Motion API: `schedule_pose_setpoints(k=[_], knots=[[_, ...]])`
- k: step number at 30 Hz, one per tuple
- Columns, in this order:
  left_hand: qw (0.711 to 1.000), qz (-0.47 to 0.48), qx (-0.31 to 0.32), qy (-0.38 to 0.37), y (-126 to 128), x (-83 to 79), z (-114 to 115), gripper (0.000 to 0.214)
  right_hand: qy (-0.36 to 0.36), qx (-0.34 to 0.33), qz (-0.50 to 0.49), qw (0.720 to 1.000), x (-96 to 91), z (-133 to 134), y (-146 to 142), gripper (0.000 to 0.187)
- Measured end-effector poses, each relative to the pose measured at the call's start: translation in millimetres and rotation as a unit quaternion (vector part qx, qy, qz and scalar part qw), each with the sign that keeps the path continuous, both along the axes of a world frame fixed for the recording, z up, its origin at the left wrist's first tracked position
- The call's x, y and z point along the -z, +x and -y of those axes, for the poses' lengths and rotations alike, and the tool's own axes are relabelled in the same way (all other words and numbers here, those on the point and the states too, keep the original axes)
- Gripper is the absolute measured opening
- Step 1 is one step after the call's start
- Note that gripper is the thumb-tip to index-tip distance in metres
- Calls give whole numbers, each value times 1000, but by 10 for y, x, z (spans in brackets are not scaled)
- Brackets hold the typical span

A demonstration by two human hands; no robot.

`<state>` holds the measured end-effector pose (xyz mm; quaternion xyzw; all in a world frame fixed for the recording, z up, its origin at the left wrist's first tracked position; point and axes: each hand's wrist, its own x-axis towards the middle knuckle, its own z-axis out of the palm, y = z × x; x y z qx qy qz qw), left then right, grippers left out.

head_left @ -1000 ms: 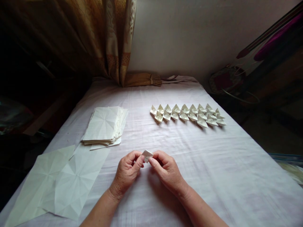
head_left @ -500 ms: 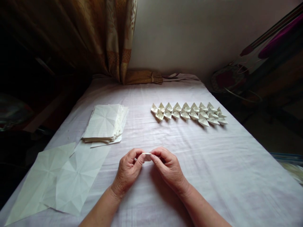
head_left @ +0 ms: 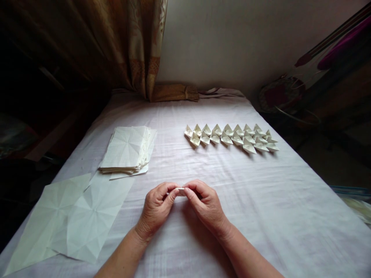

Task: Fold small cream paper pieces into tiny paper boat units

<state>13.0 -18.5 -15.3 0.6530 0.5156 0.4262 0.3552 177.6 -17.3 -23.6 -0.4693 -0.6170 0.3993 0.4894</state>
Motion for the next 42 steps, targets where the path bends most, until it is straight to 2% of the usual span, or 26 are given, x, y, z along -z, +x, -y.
schedule_pose_setpoints(k=[6, 10, 22, 27, 33, 42], knots=[[1000, -13, -2, 3, -11, 18, 5, 16, -9, -5, -1, 1000, 7, -1, -1, 16], [1000, -18, 7, -8, -4, 18, 11, 19, -7, 19, 13, 1000, 21, 2, -13, 15], [998, -7, 19, -67, -10, -15, 17, 24, 72, 39, 54, 995, 1, 31, -23, 16], [998, -24, 20, -58, -20, 7, 9, 24, 86, 32, 56, 994, 7, 25, -23, 14], [998, -10, 15, -56, -18, 16, 6, 23, 58, 24, 48, 997, 10, 17, -25, 16], [999, -50, 21, -3, -4, -17, 25, 21, 57, 1, 78, 995, 24, 17, -25, 22]])
